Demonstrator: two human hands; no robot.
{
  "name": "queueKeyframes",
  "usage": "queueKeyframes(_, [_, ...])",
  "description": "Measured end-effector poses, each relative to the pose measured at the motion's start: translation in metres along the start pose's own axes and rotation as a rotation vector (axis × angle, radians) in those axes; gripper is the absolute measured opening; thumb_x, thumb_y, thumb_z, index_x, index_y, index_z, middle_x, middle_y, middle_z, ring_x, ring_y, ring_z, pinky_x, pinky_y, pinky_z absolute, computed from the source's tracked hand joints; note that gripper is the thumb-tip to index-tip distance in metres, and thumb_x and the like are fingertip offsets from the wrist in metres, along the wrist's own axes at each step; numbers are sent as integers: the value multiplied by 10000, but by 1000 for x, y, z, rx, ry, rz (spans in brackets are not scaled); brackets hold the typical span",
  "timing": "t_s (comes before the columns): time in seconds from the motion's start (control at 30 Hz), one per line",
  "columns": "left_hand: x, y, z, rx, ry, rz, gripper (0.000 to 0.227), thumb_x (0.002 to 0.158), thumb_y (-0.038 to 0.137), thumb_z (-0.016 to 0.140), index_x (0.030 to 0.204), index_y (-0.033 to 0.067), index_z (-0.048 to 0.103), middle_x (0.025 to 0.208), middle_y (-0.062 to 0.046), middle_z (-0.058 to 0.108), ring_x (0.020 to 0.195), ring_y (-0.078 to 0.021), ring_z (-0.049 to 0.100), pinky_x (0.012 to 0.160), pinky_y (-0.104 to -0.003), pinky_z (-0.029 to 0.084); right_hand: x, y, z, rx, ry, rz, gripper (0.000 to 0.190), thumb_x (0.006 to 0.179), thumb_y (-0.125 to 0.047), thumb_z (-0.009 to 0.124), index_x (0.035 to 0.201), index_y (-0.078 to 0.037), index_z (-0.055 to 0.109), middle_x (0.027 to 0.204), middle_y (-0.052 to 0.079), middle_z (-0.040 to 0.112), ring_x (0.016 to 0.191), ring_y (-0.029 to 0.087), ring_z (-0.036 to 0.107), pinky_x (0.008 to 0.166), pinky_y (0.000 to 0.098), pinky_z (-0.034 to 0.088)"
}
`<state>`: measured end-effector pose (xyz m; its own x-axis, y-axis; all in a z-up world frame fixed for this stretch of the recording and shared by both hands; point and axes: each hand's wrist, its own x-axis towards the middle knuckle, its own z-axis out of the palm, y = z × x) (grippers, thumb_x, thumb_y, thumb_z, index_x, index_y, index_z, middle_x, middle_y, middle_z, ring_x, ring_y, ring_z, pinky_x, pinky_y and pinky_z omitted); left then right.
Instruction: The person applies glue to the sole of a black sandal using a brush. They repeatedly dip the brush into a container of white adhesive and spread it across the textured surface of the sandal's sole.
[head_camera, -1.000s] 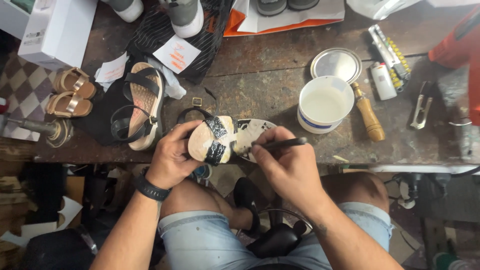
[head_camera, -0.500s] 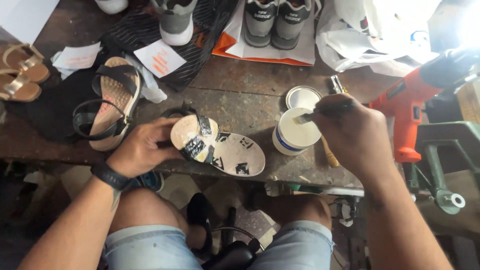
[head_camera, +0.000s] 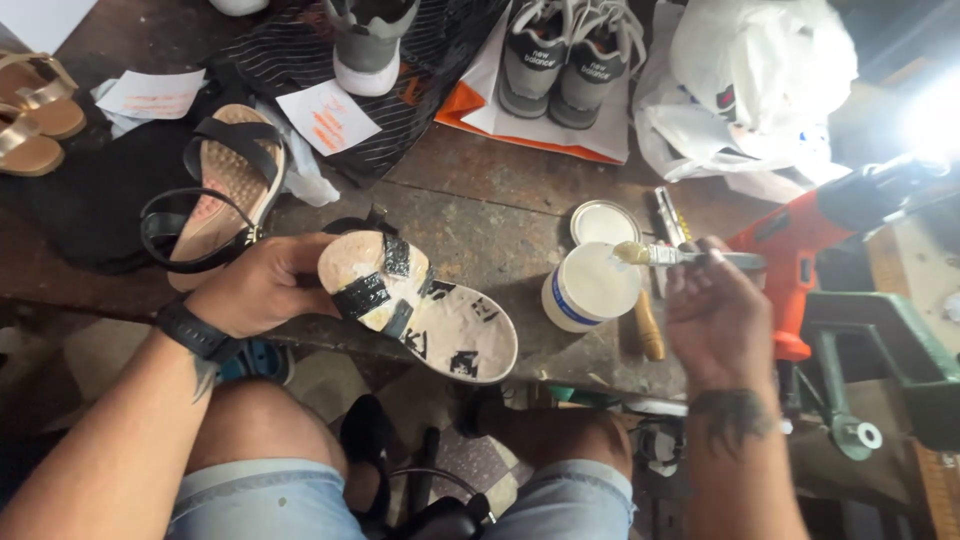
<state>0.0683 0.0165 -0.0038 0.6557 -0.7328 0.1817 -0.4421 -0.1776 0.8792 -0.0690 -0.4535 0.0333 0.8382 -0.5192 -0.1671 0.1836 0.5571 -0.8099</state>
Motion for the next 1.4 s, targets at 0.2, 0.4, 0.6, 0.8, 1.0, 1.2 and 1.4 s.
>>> queueKeyframes(0.2, [3, 8, 0, 45, -19, -34, 607, 785, 158, 890, 1368, 163, 723, 1378, -20, 770, 1273, -168, 708, 1075, -346, 547, -2, 14, 23, 285, 435, 67, 239, 1059, -175, 744, 856, -156, 618, 676, -66, 595, 557, 1, 568, 554, 101, 526])
queueKeyframes(0.4, [7, 18, -1, -35, 14, 98, 385, 771, 145, 944, 1139, 83, 851, 1077, -67, 837, 1062, -173, 759, 980, -416, 574, 12, 14, -9, 126, 260, 92, 202, 994, -244, 737, 1052, -81, 634, 947, 20, 631, 873, 139, 747, 785, 211, 716])
queueKeyframes(0.6, [-1, 5, 2, 163, 10, 12, 737, 769, 170, 886, 1457, 95, 635, 1488, -61, 682, 1387, -193, 610, 1191, -349, 409, 1, 18, -5, 131, -150, 19, 109, 926, -25, 676, 877, -103, 618, 854, 76, 684, 877, 228, 704, 1064, 368, 576])
queueKeyframes(0.8, [4, 5, 3, 79, -7, 72, 577, 823, 170, 903, 1364, 133, 705, 1469, -37, 689, 1364, -195, 631, 1138, -366, 479, -45, -3, 74, 35, 330, -136, 126, 1028, -199, 687, 1088, -114, 757, 949, -24, 732, 793, 64, 628, 816, 184, 640])
queueKeyframes(1.0, [6, 0, 4, -96, -19, 41, 556, 829, 121, 890, 1353, 134, 704, 1415, -9, 708, 1336, -153, 614, 1164, -364, 492, -59, 46, 77, -220, -149, 1, 170, 1128, -110, 596, 970, -148, 546, 848, 55, 583, 707, 141, 550, 671, 284, 490])
queueKeyframes(1.2, [8, 5, -1, -174, -56, 1, 512, 893, 161, 843, 1378, 200, 687, 1407, 1, 718, 1364, -182, 622, 1130, -412, 551, -67, 63, 105, -482, -659, -45, 174, 941, -53, 747, 1079, -29, 645, 1006, 191, 758, 849, 243, 744, 838, 363, 664])
queueKeyframes(1.4, [12, 14, -2, -153, -53, 59, 389, 914, 184, 826, 1293, 165, 741, 1413, -17, 714, 1346, -207, 655, 1158, -394, 539, -66, 68, 117, -525, -670, -56, 215, 924, -40, 771, 1084, -2, 632, 946, 205, 745, 808, 265, 760, 768, 359, 684])
